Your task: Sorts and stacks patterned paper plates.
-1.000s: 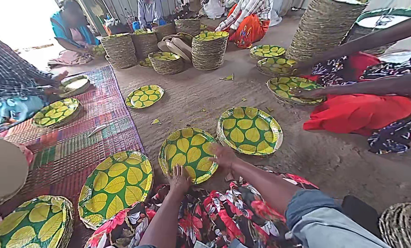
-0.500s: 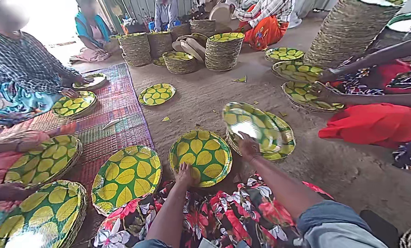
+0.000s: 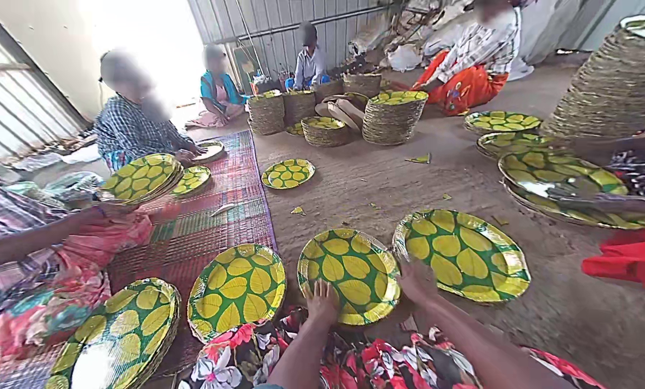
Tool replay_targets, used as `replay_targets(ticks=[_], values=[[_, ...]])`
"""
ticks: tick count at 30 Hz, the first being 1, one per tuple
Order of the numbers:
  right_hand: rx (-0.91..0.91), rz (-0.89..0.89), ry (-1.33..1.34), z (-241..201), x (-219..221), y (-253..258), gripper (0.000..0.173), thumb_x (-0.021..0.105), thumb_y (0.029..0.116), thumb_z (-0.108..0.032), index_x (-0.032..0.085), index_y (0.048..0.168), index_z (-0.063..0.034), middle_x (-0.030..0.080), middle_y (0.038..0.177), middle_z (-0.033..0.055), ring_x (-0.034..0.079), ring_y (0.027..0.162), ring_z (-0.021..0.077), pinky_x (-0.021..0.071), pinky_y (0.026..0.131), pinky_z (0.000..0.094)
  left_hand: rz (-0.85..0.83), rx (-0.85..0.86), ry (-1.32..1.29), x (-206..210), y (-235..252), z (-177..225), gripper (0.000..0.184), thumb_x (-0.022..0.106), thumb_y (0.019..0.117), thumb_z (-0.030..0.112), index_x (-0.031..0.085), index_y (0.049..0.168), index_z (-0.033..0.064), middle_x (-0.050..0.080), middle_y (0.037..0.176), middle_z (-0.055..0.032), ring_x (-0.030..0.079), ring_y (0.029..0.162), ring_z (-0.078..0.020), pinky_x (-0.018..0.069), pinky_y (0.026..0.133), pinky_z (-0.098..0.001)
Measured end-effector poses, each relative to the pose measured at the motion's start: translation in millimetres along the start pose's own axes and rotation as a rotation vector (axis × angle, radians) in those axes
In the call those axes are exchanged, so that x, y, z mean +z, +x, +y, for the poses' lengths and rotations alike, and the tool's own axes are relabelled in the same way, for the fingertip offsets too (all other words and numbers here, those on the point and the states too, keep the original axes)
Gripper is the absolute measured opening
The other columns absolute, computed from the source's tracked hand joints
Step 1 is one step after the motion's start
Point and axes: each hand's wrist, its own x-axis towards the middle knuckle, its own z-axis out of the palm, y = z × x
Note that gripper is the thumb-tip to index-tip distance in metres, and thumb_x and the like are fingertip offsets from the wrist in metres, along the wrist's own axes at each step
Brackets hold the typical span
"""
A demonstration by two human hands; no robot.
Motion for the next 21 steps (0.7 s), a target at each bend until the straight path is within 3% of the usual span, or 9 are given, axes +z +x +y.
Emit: replay_targets(ticks=[1, 3, 7, 10, 12, 14, 15, 18, 21], values=[[0.111, 0.005, 0.013, 10.2, 0.0, 2.0, 0.06, 0.059, 0.1038, -0.022, 0.039, 0.154, 0.0049, 0.037, 0.159, 0.0308, 0.036, 0.149, 0.047, 0.0312, 0.116, 0.0678, -0.014, -0.006, 0.003, 0.1, -0.8, 0.3, 0.082, 0.058, 0.1028, 0.044, 0.017, 0.166, 0.0114, 0.009, 0.173, -0.0156, 0.003, 0.161, -0.0352, -0.0044, 0.122, -0.0711], [0.231, -0.086, -0.037, 29.4, 1.0, 9.7, 0.045, 0.056, 0.1023, -0.01, 0.051, 0.143, 0.0081, 0.045, 0.152, 0.0326, 0.043, 0.143, 0.049, 0.0378, 0.111, 0.067, -0.018, -0.01, 0.002, -4.7, 0.1, -0.3, 0.084, 0.061, 0.1018, 0.044, 0.018, 0.166, 0.0115, 0.009, 0.173, -0.0159, 0.004, 0.161, -0.0349, -0.0028, 0.122, -0.0708], [0.241, -0.106, -0.074, 41.1, -1.6, 19.9, 0.039, 0.051, 0.1052, -0.01, 0.055, 0.141, 0.0046, 0.05, 0.149, 0.0295, 0.046, 0.141, 0.0463, 0.0379, 0.111, 0.0652, -0.018, -0.005, 0.005, -3.7, 1.8, -2.5, 0.085, 0.062, 0.1009, 0.044, 0.018, 0.166, 0.012, 0.009, 0.174, -0.0149, 0.004, 0.161, -0.0346, -0.0028, 0.122, -0.0705], [0.165, 0.066, -0.033, 46.1, -6.7, 15.0, 0.037, 0.045, 0.1102, -0.018, 0.057, 0.14, 0.0006, 0.054, 0.144, 0.03, 0.049, 0.138, 0.0469, 0.0375, 0.11, 0.0667, -0.022, -0.005, 0.005, -3.0, 1.6, -2.0, 0.084, 0.063, 0.1004, 0.043, 0.02, 0.166, 0.0131, 0.01, 0.173, -0.0142, 0.006, 0.161, -0.034, -0.0012, 0.123, -0.0697], [0.033, 0.29, 0.029, 38.1, -16.8, 8.4, 0.031, 0.047, 0.1074, -0.007, 0.062, 0.131, 0.0056, 0.057, 0.137, 0.033, 0.052, 0.133, 0.0499, 0.0419, 0.105, 0.0669, -0.003, -0.012, -0.05, -6.0, 3.3, -2.7, 0.077, 0.06, 0.1025, 0.04, 0.024, 0.165, 0.0139, 0.013, 0.173, -0.0132, 0.008, 0.161, -0.0328, -0.0002, 0.123, -0.0685], [-0.135, 0.44, 0.096, 18.8, -22.5, 1.8, 0.028, 0.048, 0.1058, -0.004, 0.067, 0.123, 0.0085, 0.063, 0.131, 0.0313, 0.062, 0.122, 0.0492, 0.0497, 0.098, 0.0643, 0.159, -0.035, -0.219, -10.1, 3.6, -4.3, 0.062, 0.047, 0.1086, 0.037, 0.031, 0.162, 0.0092, 0.019, 0.171, -0.0171, 0.012, 0.16, -0.0345, 0.0034, 0.125, -0.0666], [-0.216, 0.42, 0.132, 6.2, -22.5, -4.4, 0.029, 0.048, 0.1063, -0.004, 0.067, 0.125, 0.0074, 0.064, 0.133, 0.0291, 0.064, 0.121, 0.0475, 0.0515, 0.098, 0.0624, 0.297, -0.063, -0.343, -14.8, 2.2, -4.0, 0.06, 0.042, 0.1104, 0.036, 0.031, 0.161, 0.005, 0.018, 0.17, -0.021, 0.013, 0.159, -0.0375, 0.0055, 0.125, -0.0666], [-0.465, 0.045, 0.104, -18.5, 4.6, -17.1, 0.033, 0.045, 0.1089, -0.01, 0.065, 0.131, 0.0027, 0.063, 0.139, 0.0241, 0.061, 0.128, 0.0407, 0.0479, 0.107, 0.0575, 0.619, -0.258, -0.738, -28.2, 3.3, -10.8, 0.055, 0.033, 0.1129, 0.03, 0.032, 0.159, 0.0, 0.027, 0.166, -0.0258, 0.025, 0.155, -0.0418, 0.0202, 0.123, -0.0628], [-0.673, -0.377, -0.117, -27.9, 35.7, -12.3, 0.032, 0.051, 0.1083, -0.018, 0.067, 0.127, 0.001, 0.061, 0.137, 0.0244, 0.058, 0.129, 0.0433, 0.0467, 0.103, 0.0626, 0.556, -0.428, -1.176, -22.6, 13.7, -33.4, 0.058, 0.036, 0.1132, 0.035, 0.033, 0.156, -0.0048, 0.042, 0.155, -0.0312, 0.042, 0.145, -0.043, 0.036, 0.118, -0.0576]])
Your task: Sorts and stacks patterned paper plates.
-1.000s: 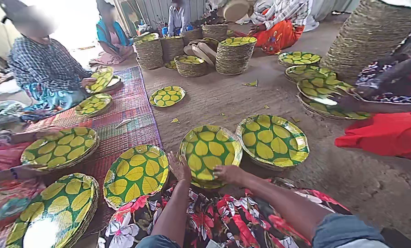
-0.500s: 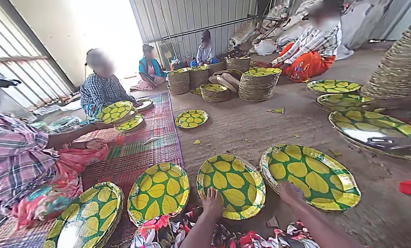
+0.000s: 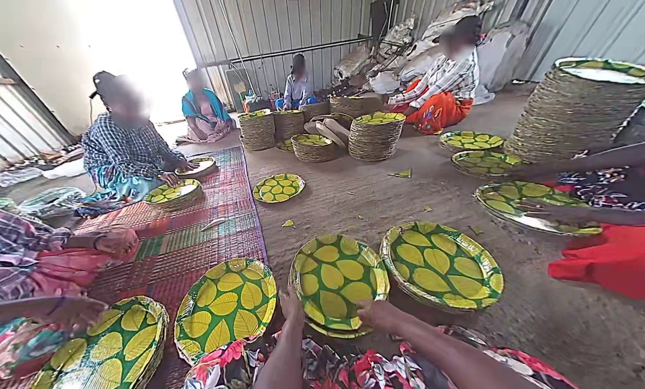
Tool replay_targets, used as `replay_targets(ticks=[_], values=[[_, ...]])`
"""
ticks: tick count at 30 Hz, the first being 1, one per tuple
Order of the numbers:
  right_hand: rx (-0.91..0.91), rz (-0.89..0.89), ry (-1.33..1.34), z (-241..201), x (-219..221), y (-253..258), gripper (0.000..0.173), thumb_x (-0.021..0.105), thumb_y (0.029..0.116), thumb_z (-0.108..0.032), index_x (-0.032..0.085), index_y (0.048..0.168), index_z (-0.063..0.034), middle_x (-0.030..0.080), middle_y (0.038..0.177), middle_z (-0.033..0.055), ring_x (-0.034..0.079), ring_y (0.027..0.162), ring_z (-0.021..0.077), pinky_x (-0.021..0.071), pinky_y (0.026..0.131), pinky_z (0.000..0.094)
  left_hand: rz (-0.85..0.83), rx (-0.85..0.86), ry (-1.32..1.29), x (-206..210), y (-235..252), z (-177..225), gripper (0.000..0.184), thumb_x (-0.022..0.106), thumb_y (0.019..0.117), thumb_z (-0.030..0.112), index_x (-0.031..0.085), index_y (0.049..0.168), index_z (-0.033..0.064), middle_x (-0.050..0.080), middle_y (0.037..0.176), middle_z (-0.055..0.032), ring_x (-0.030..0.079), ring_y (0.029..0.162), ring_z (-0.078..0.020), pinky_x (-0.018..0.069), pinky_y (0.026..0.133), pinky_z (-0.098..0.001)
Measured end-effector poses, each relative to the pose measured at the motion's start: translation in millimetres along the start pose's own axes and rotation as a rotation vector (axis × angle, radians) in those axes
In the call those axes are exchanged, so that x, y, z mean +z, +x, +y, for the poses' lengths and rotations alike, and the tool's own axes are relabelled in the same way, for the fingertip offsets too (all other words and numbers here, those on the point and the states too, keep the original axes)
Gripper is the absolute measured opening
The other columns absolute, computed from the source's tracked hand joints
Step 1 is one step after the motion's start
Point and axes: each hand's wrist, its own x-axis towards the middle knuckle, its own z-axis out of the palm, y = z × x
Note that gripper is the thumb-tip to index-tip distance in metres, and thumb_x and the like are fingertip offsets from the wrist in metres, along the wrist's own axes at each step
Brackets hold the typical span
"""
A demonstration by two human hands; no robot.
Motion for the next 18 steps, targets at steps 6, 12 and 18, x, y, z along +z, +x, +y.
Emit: replay_targets(ticks=[6, 12, 18], values=[[0.671, 0.237, 0.152, 15.4, -8.5, -15.2, 0.071, 0.067, 0.1006, -0.035, 0.039, 0.156, 0.0015, 0.032, 0.163, 0.0286, 0.033, 0.15, 0.0453, 0.0356, 0.116, 0.0634, -0.251, -0.172, -0.089, 4.2, -2.7, -6.5, 0.049, 0.066, 0.1016, 0.019, 0.052, 0.139, -0.009, 0.055, 0.139, -0.0325, 0.054, 0.13, -0.0427, 0.0436, 0.107, -0.0581], [0.928, 0.519, 0.884, 38.6, -16.8, -17.4, 0.081, 0.073, 0.0966, -0.017, 0.025, 0.16, -0.0015, 0.048, 0.146, 0.0356, 0.058, 0.127, 0.048, 0.0504, 0.102, 0.0587, -0.28, -0.013, -0.103, -21.4, -18.6, 46.6, 0.043, 0.063, 0.1023, 0.013, 0.054, 0.138, -0.0089, 0.056, 0.136, -0.0326, 0.056, 0.125, -0.0422, 0.0443, 0.105, -0.0572], [0.533, 0.788, 1.26, -79.3, -89.0, 35.3, 0.044, 0.066, 0.1012, -0.013, 0.052, 0.139, 0.0037, 0.063, 0.123, 0.0245, 0.065, 0.1, 0.0284, 0.0538, 0.084, 0.0432, -0.144, 0.413, -0.107, -176.2, -14.5, 142.5, 0.036, 0.058, 0.1033, 0.006, 0.053, 0.135, -0.01, 0.061, 0.129, -0.0256, 0.061, 0.116, -0.0279, 0.0486, 0.101, -0.0446]])
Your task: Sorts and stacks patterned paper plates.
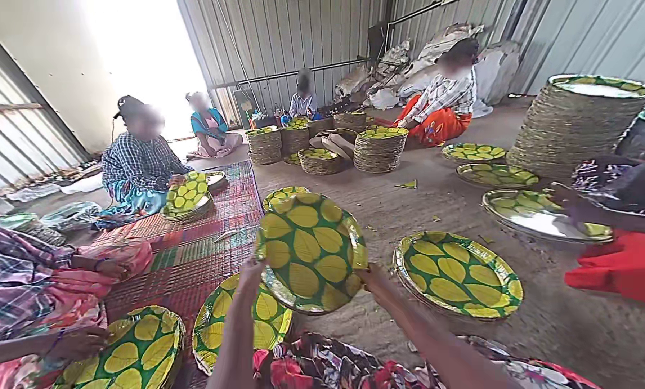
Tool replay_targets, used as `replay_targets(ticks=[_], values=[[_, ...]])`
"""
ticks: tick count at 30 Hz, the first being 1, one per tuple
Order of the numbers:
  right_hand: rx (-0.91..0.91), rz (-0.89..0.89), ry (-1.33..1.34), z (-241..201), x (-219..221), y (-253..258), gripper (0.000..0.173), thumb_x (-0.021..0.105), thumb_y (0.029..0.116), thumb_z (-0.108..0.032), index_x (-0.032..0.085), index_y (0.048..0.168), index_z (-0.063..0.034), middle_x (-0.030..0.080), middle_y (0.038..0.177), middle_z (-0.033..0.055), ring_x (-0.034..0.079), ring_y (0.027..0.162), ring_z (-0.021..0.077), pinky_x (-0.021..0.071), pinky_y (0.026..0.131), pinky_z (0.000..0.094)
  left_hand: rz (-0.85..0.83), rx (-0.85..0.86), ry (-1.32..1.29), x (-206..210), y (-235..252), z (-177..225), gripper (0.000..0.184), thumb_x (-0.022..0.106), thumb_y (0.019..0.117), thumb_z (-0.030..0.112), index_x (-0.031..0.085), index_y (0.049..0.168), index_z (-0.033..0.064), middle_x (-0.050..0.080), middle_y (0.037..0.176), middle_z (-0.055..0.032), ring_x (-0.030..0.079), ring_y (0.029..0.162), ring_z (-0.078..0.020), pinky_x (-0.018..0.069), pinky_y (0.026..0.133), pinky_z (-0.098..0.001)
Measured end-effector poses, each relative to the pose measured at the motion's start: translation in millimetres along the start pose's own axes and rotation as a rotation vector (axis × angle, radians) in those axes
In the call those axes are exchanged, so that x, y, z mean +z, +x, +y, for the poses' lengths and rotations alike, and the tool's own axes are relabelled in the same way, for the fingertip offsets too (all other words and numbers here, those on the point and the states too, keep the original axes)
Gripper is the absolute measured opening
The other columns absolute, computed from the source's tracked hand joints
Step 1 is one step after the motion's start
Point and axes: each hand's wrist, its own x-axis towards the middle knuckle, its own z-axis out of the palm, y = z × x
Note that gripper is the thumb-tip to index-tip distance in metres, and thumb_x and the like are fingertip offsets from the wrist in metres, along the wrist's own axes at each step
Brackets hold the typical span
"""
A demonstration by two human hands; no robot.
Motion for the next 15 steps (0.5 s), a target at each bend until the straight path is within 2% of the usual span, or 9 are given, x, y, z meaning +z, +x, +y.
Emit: replay_targets(ticks=[3, 4, 5, 7, 8, 9, 11, 13, 15], values=[[-0.123, -0.162, 0.061, -27.3, 79.7, -9.4, 0.042, 0.063, 0.1024, -0.013, 0.051, 0.138, 0.0057, 0.063, 0.121, 0.0252, 0.066, 0.1, 0.0301, 0.0557, 0.084, 0.0437, 0.205, 0.118, 0.088, -86.6, 2.3, -6.2, 0.038, 0.06, 0.1022, 0.009, 0.054, 0.135, -0.0089, 0.062, 0.13, -0.0241, 0.061, 0.12, -0.0253, 0.049, 0.104, -0.0432], [-0.144, -0.212, 0.025, -26.8, 105.3, -9.2, 0.043, 0.063, 0.1024, -0.014, 0.051, 0.138, 0.0062, 0.063, 0.121, 0.0263, 0.066, 0.103, 0.0324, 0.0549, 0.087, 0.0462, 0.302, 0.11, 0.157, -107.8, 0.3, -20.4, 0.042, 0.062, 0.1009, 0.009, 0.053, 0.137, -0.0086, 0.061, 0.133, -0.0266, 0.06, 0.124, -0.0302, 0.0477, 0.106, -0.0472], [-0.139, -0.265, -0.049, -21.4, 129.5, -9.5, 0.045, 0.064, 0.1024, -0.015, 0.051, 0.14, 0.0069, 0.063, 0.125, 0.0276, 0.065, 0.109, 0.0353, 0.054, 0.093, 0.0487, 0.392, 0.079, 0.278, -123.9, -5.1, -38.5, 0.05, 0.063, 0.0995, 0.007, 0.047, 0.144, -0.009, 0.054, 0.141, -0.0314, 0.054, 0.132, -0.0385, 0.042, 0.111, -0.0541], [-0.077, -0.373, -0.294, 1.9, 173.3, -9.8, 0.052, 0.065, 0.1013, -0.017, 0.048, 0.145, 0.006, 0.06, 0.136, 0.029, 0.061, 0.125, 0.0387, 0.0481, 0.107, 0.0521, 0.451, -0.062, 0.715, -142.9, -19.1, -90.8, 0.079, 0.065, 0.0955, 0.006, 0.022, 0.161, -0.0031, 0.03, 0.163, -0.0303, 0.034, 0.15, -0.0434, 0.0287, 0.119, -0.0622], [-0.043, -0.438, -0.45, 18.1, 189.1, -10.3, 0.062, 0.064, 0.1013, -0.017, 0.038, 0.153, 0.0039, 0.056, 0.143, 0.0292, 0.056, 0.133, 0.04, 0.0443, 0.112, 0.0538, 0.398, -0.133, 0.968, -143.7, -28.1, -127.3, 0.082, 0.065, 0.0947, 0.008, 0.02, 0.162, -0.0017, 0.018, 0.168, -0.0286, 0.02, 0.156, -0.0439, 0.0167, 0.122, -0.0677], [-0.02, -0.491, -0.604, 37.0, 201.8, -10.0, 0.072, 0.063, 0.1016, -0.019, 0.025, 0.16, 0.0022, 0.051, 0.148, 0.0293, 0.053, 0.138, 0.0411, 0.0427, 0.114, 0.0552, 0.296, -0.154, 1.162, -141.0, -39.6, -168.8, 0.075, 0.064, 0.0961, 0.008, 0.028, 0.161, 0.0004, 0.018, 0.168, -0.028, 0.015, 0.157, -0.0451, 0.0092, 0.121, -0.0724], [-0.013, -0.495, -0.807, 58.0, 217.1, -7.7, 0.078, 0.055, 0.1056, -0.022, 0.008, 0.166, -0.0044, 0.049, 0.152, 0.0257, 0.053, 0.138, 0.0404, 0.0447, 0.112, 0.0562, 0.035, -0.235, 1.298, -129.7, -53.2, -231.6, 0.058, 0.049, 0.1047, 0.012, 0.034, 0.16, 0.0061, 0.026, 0.169, -0.0173, 0.015, 0.159, -0.0395, 0.0028, 0.12, -0.0734], [0.0, -0.482, -0.891, 57.0, 222.2, -1.5, 0.077, 0.052, 0.1066, -0.021, 0.006, 0.166, -0.0074, 0.052, 0.151, 0.0241, 0.056, 0.135, 0.0403, 0.0469, 0.108, 0.0573, -0.11, -0.329, 1.312, -123.7, -47.1, -240.3, 0.052, 0.041, 0.1082, 0.013, 0.036, 0.16, 0.0104, 0.031, 0.169, -0.0087, 0.016, 0.159, -0.0337, 0.0001, 0.121, -0.0714], [0.037, -0.53, -0.894, 49.1, 217.5, 2.0, 0.077, 0.056, 0.1055, -0.024, 0.011, 0.165, -0.0037, 0.052, 0.149, 0.0264, 0.055, 0.136, 0.0417, 0.0454, 0.109, 0.0592, -0.238, -0.44, 1.347, -124.0, -39.9, -219.1, 0.054, 0.044, 0.1079, 0.016, 0.035, 0.161, 0.0108, 0.032, 0.168, -0.0076, 0.018, 0.159, -0.0317, -0.001, 0.122, -0.0706]])
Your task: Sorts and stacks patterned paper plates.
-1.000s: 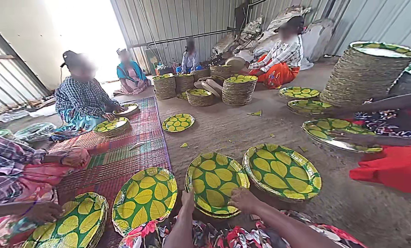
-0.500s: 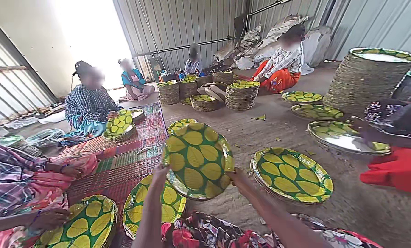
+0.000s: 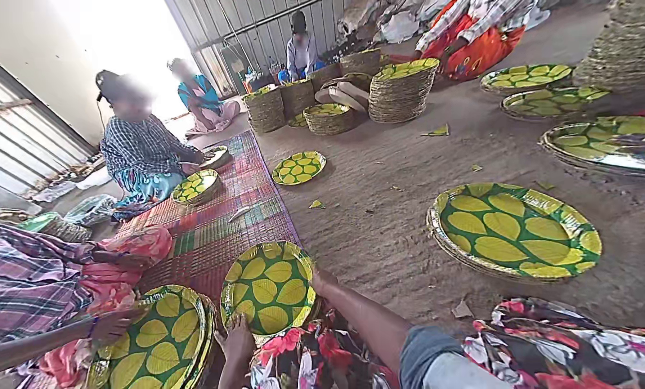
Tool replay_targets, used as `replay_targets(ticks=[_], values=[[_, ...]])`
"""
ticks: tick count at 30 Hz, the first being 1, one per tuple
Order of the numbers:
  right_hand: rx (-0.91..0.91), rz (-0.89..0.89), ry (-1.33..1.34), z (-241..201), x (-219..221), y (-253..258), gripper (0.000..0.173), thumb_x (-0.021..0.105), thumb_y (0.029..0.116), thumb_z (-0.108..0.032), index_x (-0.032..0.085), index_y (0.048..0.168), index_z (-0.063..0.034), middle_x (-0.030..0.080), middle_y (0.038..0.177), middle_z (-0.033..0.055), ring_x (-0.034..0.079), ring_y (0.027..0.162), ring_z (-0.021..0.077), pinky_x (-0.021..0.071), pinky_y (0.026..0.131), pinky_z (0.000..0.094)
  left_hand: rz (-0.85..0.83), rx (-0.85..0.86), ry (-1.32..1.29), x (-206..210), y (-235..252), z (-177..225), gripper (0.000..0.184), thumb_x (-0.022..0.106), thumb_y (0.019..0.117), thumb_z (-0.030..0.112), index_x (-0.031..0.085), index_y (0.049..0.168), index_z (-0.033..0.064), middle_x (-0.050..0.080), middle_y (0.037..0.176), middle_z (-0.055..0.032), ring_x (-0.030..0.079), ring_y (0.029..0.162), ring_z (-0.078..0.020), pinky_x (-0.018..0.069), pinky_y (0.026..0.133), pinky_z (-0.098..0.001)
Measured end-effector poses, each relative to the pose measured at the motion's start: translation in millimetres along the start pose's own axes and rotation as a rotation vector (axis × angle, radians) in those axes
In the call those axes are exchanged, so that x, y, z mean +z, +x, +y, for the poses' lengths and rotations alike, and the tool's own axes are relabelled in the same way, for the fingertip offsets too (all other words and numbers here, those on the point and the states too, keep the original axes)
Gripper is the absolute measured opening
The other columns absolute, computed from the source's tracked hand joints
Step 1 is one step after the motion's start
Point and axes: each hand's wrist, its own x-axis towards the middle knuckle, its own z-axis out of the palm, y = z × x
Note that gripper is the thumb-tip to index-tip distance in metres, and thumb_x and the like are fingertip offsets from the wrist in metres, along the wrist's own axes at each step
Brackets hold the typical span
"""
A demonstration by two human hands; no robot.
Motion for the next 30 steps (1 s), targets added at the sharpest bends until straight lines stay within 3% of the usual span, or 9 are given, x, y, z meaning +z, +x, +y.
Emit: replay_targets(ticks=[2, 4, 8, 11, 16, 22, 25, 28, 30], values=[[-0.027, -0.038, 0.031, 3.3, -23.0, -3.8, 0.079, 0.054, 0.1074, -0.037, 0.011, 0.165, -0.0034, 0.049, 0.152, 0.0277, 0.051, 0.139, 0.0419, 0.041, 0.113, 0.0599, -0.07, -0.003, 0.056, -24.6, 8.6, 5.2, 0.054, 0.052, 0.1061, 0.027, 0.043, 0.157, 0.0097, 0.04, 0.164, -0.0105, 0.027, 0.156, -0.0318, 0.0033, 0.123, -0.0699], [-0.038, -0.028, 0.01, 19.5, -41.0, -18.6, 0.077, 0.043, 0.1094, -0.049, 0.014, 0.166, -0.0053, 0.05, 0.152, 0.0267, 0.052, 0.139, 0.0413, 0.0403, 0.114, 0.0593, -0.11, 0.006, 0.083, -44.7, 9.4, 12.5, 0.05, 0.052, 0.1056, 0.039, 0.059, 0.143, 0.0064, 0.056, 0.149, -0.0183, 0.045, 0.146, -0.0373, 0.0211, 0.121, -0.069], [-0.033, 0.056, -0.194, 82.2, -96.3, -56.8, 0.066, 0.047, 0.1086, -0.047, 0.037, 0.159, -0.0062, 0.053, 0.149, 0.0268, 0.051, 0.139, 0.0443, 0.0392, 0.112, 0.064, -0.13, 0.083, -0.017, -101.2, -15.3, 55.5, 0.055, 0.047, 0.1081, 0.045, 0.063, 0.135, -0.0011, 0.061, 0.139, -0.0265, 0.054, 0.135, -0.0434, 0.0388, 0.112, -0.0651], [0.037, 0.122, -0.31, 151.7, -145.2, -84.7, 0.056, 0.054, 0.1071, -0.041, 0.053, 0.146, -0.0011, 0.058, 0.143, 0.0285, 0.054, 0.135, 0.0464, 0.0417, 0.109, 0.0661, -0.101, 0.247, -0.026, -144.0, -47.7, 107.6, 0.055, 0.043, 0.1099, 0.043, 0.06, 0.138, -0.0009, 0.06, 0.14, -0.0264, 0.055, 0.135, -0.0421, 0.0411, 0.111, -0.0628], [0.236, 0.314, -0.348, 257.2, -210.7, -124.0, 0.05, 0.056, 0.106, -0.034, 0.058, 0.139, 0.0039, 0.056, 0.141, 0.0319, 0.053, 0.134, 0.0495, 0.0431, 0.103, 0.0691, -0.011, 0.512, -0.019, -182.3, -105.2, 210.2, 0.055, 0.041, 0.1104, 0.044, 0.054, 0.147, 0.0046, 0.058, 0.144, -0.0221, 0.053, 0.138, -0.0384, 0.0392, 0.114, -0.059], [0.365, 0.255, -0.299, 322.3, -199.8, -108.7, 0.074, 0.06, 0.1012, -0.052, 0.054, 0.14, 0.0109, 0.043, 0.153, 0.0357, 0.039, 0.145, 0.0512, 0.0333, 0.112, 0.0715, -0.2, 0.629, -0.156, -98.1, -113.5, 306.7, 0.057, 0.041, 0.1103, 0.043, 0.046, 0.154, 0.0075, 0.054, 0.15, -0.0225, 0.051, 0.14, -0.04, 0.0387, 0.115, -0.0615], [0.355, 0.212, -0.38, 314.6, -184.5, -102.9, 0.055, 0.065, 0.1009, -0.035, 0.061, 0.131, 0.011, 0.043, 0.154, 0.0337, 0.043, 0.141, 0.0517, 0.0374, 0.109, 0.0706, -0.266, 0.644, -0.134, -21.1, -94.6, 315.1, 0.053, 0.05, 0.1081, 0.037, 0.05, 0.149, 0.0028, 0.053, 0.15, -0.0239, 0.05, 0.141, -0.0399, 0.0389, 0.115, -0.0606], [0.38, 0.19, -0.46, 298.9, -179.1, -103.6, 0.032, 0.057, 0.1005, -0.009, 0.063, 0.125, 0.0115, 0.056, 0.141, 0.031, 0.055, 0.132, 0.0464, 0.0468, 0.103, 0.0623, -0.265, 0.621, -0.024, -0.6, -90.9, 325.0, 0.053, 0.056, 0.1046, 0.033, 0.051, 0.149, 0.0051, 0.049, 0.153, -0.0235, 0.045, 0.143, -0.0414, 0.0339, 0.117, -0.0635], [0.369, 0.214, -0.44, 293.2, -177.1, -100.1, 0.031, 0.056, 0.1007, -0.007, 0.063, 0.125, 0.0113, 0.058, 0.138, 0.0303, 0.056, 0.132, 0.045, 0.0481, 0.103, 0.0602, -0.264, 0.61, -0.055, -1.6, -84.1, 329.4, 0.051, 0.049, 0.108, 0.037, 0.051, 0.15, 0.0076, 0.05, 0.153, -0.0206, 0.047, 0.143, -0.0387, 0.037, 0.116, -0.0611]])
